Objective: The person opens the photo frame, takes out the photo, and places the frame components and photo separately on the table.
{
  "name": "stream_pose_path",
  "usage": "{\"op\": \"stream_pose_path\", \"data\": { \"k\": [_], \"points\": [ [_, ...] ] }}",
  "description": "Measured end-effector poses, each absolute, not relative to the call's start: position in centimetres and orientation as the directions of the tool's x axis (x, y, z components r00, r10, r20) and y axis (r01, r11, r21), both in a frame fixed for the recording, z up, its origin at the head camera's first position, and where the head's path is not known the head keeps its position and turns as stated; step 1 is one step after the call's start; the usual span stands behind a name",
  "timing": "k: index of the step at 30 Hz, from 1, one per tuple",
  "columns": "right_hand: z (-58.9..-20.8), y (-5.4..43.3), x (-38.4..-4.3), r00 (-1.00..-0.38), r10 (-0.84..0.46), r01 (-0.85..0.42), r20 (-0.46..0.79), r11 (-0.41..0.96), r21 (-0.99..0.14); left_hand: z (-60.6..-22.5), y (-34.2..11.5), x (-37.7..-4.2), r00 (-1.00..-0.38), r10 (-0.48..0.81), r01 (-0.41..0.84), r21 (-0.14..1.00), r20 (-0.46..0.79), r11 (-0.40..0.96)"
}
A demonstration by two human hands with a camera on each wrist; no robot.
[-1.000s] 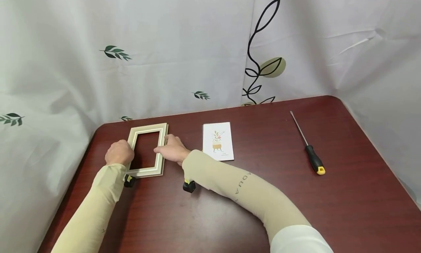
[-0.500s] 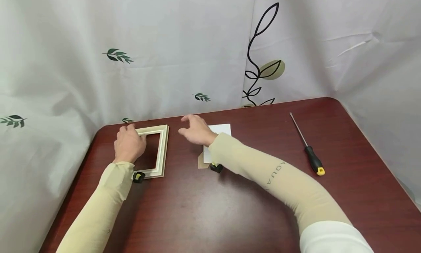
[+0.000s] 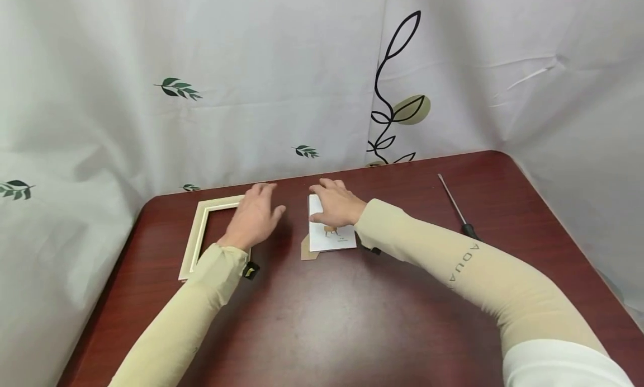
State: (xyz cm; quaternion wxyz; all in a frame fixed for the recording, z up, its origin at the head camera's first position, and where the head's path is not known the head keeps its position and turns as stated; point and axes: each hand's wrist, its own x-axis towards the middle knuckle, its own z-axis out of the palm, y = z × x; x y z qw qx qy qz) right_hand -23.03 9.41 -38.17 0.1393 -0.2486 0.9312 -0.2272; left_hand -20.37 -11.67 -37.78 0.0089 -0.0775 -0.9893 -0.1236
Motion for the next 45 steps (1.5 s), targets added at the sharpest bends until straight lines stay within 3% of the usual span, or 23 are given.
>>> {"op": "stream_pose_path", "data": {
  "k": [18,27,45],
  "points": [
    [-41.5,12.2,-21.2,-0.762,-0.64,-0.582,-0.098,0.744,-0.329,-41.6,-7.5,-20.2,-0.934,0.354,0.321,0.322,-0.049,0.891],
    [-42.7,12.6,-20.6,-0.751,-0.657,-0.609,-0.066,0.728,-0.315,-42.5,-6.8,-20.1,-0.88,0.469,0.435,0.27,-0.077,0.859],
    [-43.1,12.8,-20.5,-0.753,-0.654,-0.607,-0.072,0.733,-0.305,-42.9,-7.1,-19.7,-0.864,0.473,0.416,0.284,-0.171,0.864]
  ]
}}
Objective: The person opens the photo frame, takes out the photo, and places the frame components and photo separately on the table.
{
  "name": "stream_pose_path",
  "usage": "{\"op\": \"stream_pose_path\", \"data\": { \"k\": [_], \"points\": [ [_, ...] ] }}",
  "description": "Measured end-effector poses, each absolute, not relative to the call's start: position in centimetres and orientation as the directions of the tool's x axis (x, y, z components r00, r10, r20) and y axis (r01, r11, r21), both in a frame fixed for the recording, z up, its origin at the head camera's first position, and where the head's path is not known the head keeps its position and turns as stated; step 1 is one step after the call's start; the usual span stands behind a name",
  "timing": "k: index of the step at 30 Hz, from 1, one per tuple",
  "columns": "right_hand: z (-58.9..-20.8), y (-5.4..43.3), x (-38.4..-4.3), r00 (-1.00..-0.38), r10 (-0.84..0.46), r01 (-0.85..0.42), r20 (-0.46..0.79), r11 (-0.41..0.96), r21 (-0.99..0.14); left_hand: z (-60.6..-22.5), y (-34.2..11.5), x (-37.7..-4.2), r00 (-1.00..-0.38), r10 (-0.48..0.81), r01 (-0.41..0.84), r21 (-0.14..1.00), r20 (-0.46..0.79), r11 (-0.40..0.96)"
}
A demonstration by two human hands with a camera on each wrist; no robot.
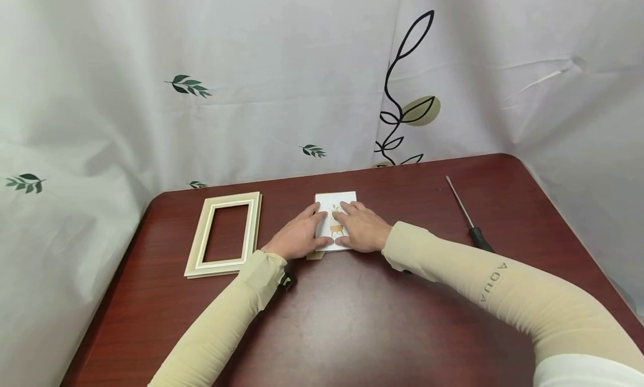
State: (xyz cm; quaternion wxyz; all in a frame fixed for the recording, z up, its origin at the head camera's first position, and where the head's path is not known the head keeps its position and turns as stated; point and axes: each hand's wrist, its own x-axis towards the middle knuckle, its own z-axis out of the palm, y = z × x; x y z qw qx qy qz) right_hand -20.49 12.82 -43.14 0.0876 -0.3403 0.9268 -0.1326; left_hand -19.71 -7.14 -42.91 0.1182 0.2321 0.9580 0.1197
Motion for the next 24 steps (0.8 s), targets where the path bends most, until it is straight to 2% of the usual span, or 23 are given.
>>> {"op": "stream_pose_path", "data": {
  "k": [10,24],
  "points": [
    [-43.43,13.1,-20.39,-0.766,-0.639,-0.58,-0.078,0.737,-0.346,-43.18,-7.27,-19.76,-0.861,0.49,0.429,0.325,-0.134,0.843],
    [-43.52,13.78,-20.36,-0.773,-0.631,-0.564,-0.065,0.731,-0.384,-43.43,-7.31,-19.99,-0.788,0.58,0.506,0.32,-0.206,0.801]
  ]
}}
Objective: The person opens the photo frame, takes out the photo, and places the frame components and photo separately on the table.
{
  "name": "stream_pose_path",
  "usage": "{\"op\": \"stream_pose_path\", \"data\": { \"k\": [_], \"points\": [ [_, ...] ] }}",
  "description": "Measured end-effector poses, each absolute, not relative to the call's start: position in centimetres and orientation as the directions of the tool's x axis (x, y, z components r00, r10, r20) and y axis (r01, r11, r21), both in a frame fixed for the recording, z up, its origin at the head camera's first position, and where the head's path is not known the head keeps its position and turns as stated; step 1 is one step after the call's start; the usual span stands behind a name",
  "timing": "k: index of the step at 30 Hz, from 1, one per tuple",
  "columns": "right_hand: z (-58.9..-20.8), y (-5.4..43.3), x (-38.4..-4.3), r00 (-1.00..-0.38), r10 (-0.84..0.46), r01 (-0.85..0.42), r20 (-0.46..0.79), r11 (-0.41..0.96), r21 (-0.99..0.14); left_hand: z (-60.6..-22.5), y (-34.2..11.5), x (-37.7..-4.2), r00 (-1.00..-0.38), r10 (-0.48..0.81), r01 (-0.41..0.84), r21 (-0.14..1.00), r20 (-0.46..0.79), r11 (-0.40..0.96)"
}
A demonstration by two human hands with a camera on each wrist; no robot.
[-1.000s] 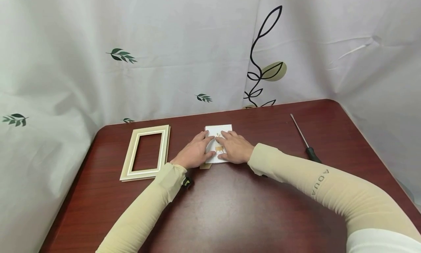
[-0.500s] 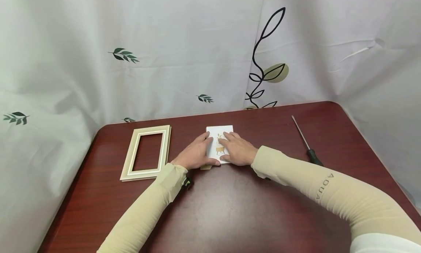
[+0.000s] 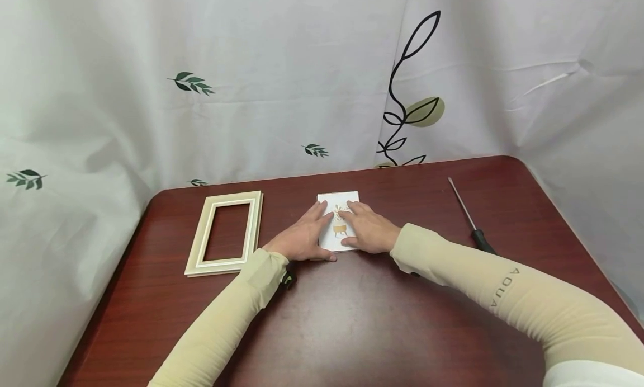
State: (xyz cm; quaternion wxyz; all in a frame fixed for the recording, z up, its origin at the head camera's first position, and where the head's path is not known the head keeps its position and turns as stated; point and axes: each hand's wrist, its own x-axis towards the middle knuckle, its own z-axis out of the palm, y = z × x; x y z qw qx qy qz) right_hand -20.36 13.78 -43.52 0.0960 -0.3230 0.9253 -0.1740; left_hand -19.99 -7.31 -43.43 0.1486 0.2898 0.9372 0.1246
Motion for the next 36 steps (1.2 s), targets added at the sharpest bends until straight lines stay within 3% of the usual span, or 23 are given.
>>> {"op": "stream_pose_path", "data": {
  "k": [12,21,36],
  "points": [
    [-43.8,14.7,-20.4,-0.758,-0.651,-0.594,-0.038,0.713,-0.373,-43.5,-7.3,-19.9,-0.799,0.559,0.472,0.346,-0.221,0.811],
    [-43.9,15.6,-20.5,-0.781,-0.617,-0.541,-0.096,0.746,-0.388,-43.5,-7.4,-19.8,-0.803,0.563,0.467,0.383,-0.194,0.797],
    [-43.6,16.8,-20.6,-0.774,-0.628,-0.56,-0.08,0.739,-0.376,-43.6,-7.3,-19.8,-0.811,0.527,0.443,0.322,-0.253,0.837]
  ]
}}
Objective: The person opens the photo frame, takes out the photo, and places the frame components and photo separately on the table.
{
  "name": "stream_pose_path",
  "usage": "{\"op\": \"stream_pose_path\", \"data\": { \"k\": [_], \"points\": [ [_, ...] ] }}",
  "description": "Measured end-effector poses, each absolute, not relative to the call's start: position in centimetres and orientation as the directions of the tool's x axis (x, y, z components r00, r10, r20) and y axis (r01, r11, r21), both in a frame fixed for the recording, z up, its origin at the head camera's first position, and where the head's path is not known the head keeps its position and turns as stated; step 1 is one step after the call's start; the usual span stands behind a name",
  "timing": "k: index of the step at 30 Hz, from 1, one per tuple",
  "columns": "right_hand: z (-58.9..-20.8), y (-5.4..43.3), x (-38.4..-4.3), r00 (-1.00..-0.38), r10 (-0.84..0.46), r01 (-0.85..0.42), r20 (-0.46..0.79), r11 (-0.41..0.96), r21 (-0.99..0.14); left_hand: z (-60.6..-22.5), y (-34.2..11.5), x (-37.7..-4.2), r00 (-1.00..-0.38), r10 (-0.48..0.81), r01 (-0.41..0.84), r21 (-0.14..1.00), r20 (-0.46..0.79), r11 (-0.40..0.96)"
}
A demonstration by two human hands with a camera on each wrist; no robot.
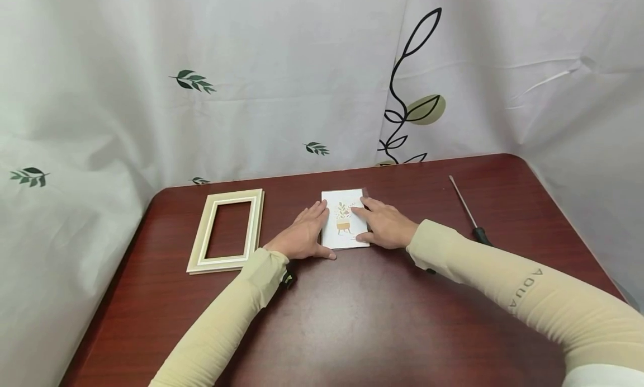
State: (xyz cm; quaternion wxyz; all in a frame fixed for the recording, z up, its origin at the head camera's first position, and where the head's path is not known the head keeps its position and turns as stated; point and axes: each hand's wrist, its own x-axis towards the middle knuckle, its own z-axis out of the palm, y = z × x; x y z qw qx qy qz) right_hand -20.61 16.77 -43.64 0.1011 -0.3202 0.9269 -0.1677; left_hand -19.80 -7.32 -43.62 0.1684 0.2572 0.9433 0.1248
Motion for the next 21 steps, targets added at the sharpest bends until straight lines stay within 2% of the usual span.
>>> {"op": "stream_pose_path", "data": {
  "k": [12,21],
  "points": [
    [-43.7,18.6,-20.8,-0.798,-0.591,-0.515,-0.123,0.773,-0.372,-43.6,-7.4,-19.7,-0.819,0.519,0.442,0.308,-0.245,0.842],
    [-43.0,19.9,-20.7,-0.787,-0.606,-0.529,-0.119,0.76,-0.377,-43.2,-7.2,-19.7,-0.807,0.529,0.468,0.262,-0.263,0.844]
  ]
}}
